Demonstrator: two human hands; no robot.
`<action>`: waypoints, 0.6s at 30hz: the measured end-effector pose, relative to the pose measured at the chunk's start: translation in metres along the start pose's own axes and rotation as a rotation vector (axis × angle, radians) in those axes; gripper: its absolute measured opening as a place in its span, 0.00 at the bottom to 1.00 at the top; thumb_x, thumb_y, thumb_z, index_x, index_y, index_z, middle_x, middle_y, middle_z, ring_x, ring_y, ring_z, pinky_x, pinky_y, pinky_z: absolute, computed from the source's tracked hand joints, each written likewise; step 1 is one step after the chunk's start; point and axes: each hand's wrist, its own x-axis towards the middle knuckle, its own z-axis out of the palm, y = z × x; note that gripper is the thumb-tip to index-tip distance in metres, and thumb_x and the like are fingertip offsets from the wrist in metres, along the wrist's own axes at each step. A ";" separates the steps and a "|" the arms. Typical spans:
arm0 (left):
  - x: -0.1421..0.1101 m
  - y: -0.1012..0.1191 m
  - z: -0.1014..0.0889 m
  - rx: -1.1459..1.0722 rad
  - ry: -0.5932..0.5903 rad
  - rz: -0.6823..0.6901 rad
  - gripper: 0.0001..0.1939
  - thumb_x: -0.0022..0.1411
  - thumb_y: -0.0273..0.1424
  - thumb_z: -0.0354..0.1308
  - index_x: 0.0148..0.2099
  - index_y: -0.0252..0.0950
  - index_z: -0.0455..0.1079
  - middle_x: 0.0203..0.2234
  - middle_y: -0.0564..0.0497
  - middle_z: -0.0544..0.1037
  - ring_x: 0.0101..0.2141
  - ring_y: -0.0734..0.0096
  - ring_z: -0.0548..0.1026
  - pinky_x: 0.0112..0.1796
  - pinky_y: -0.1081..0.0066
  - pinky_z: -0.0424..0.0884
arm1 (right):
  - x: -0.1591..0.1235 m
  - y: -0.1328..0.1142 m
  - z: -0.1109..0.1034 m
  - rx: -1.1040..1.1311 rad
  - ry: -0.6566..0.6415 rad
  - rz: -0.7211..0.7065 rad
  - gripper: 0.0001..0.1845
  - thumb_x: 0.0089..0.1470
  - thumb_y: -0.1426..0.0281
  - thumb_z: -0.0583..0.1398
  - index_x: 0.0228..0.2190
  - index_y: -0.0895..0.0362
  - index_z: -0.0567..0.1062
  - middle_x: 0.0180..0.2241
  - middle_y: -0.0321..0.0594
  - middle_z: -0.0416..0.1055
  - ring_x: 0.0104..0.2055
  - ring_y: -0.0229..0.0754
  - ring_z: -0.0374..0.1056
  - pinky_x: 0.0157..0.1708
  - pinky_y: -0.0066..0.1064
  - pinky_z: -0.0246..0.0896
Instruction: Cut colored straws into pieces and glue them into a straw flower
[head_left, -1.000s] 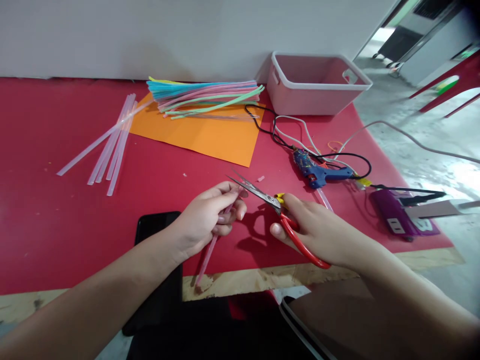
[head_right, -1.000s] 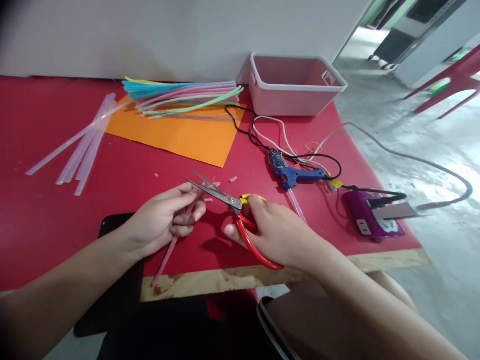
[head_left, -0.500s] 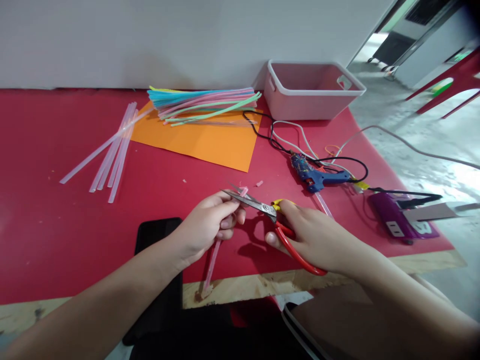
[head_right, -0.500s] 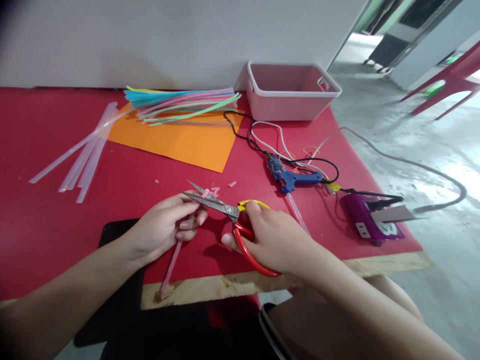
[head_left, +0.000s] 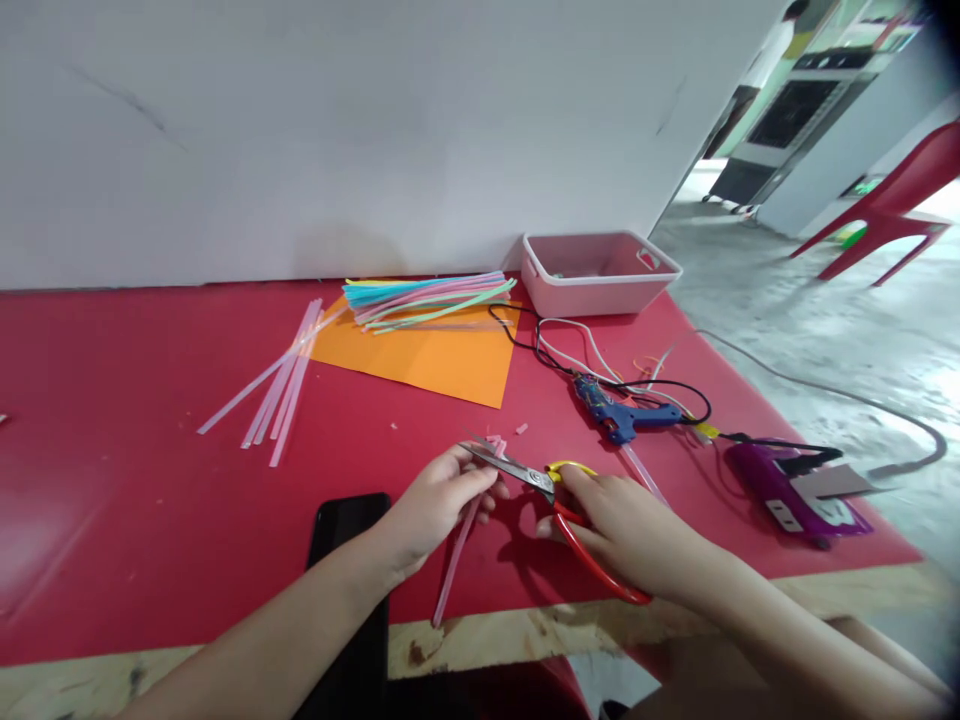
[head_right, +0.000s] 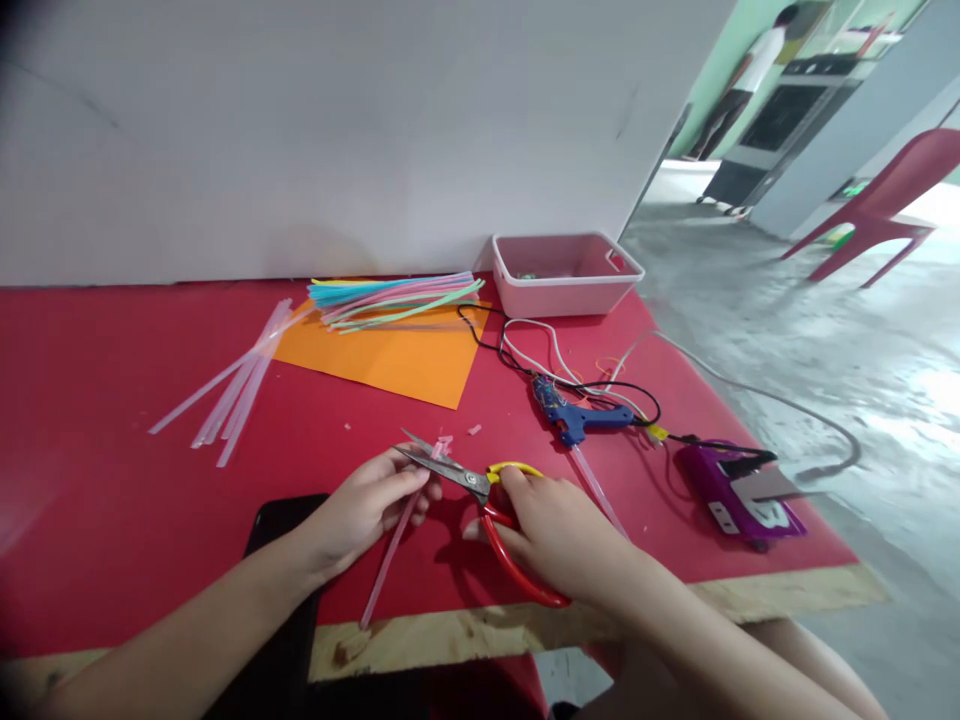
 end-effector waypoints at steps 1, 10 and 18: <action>0.000 0.000 0.000 -0.001 0.007 0.024 0.06 0.57 0.29 0.59 0.38 0.35 0.68 0.28 0.51 0.76 0.28 0.76 0.72 0.32 0.73 0.67 | 0.000 0.001 0.000 0.014 0.003 -0.005 0.17 0.61 0.53 0.50 0.33 0.54 0.63 0.30 0.41 0.72 0.31 0.48 0.70 0.28 0.31 0.47; -0.009 0.040 -0.023 0.052 0.256 0.337 0.09 0.57 0.33 0.58 0.41 0.37 0.68 0.44 0.48 0.73 0.45 0.69 0.72 0.44 0.70 0.69 | -0.001 0.007 0.009 0.063 0.051 0.006 0.16 0.59 0.54 0.53 0.32 0.55 0.64 0.29 0.42 0.71 0.31 0.47 0.68 0.28 0.30 0.47; 0.043 0.130 -0.110 0.845 0.584 0.494 0.12 0.65 0.34 0.50 0.46 0.33 0.69 0.42 0.44 0.76 0.43 0.65 0.75 0.44 0.63 0.72 | -0.002 -0.004 0.007 0.121 0.074 -0.006 0.12 0.58 0.59 0.54 0.29 0.53 0.63 0.27 0.39 0.73 0.29 0.46 0.69 0.28 0.30 0.49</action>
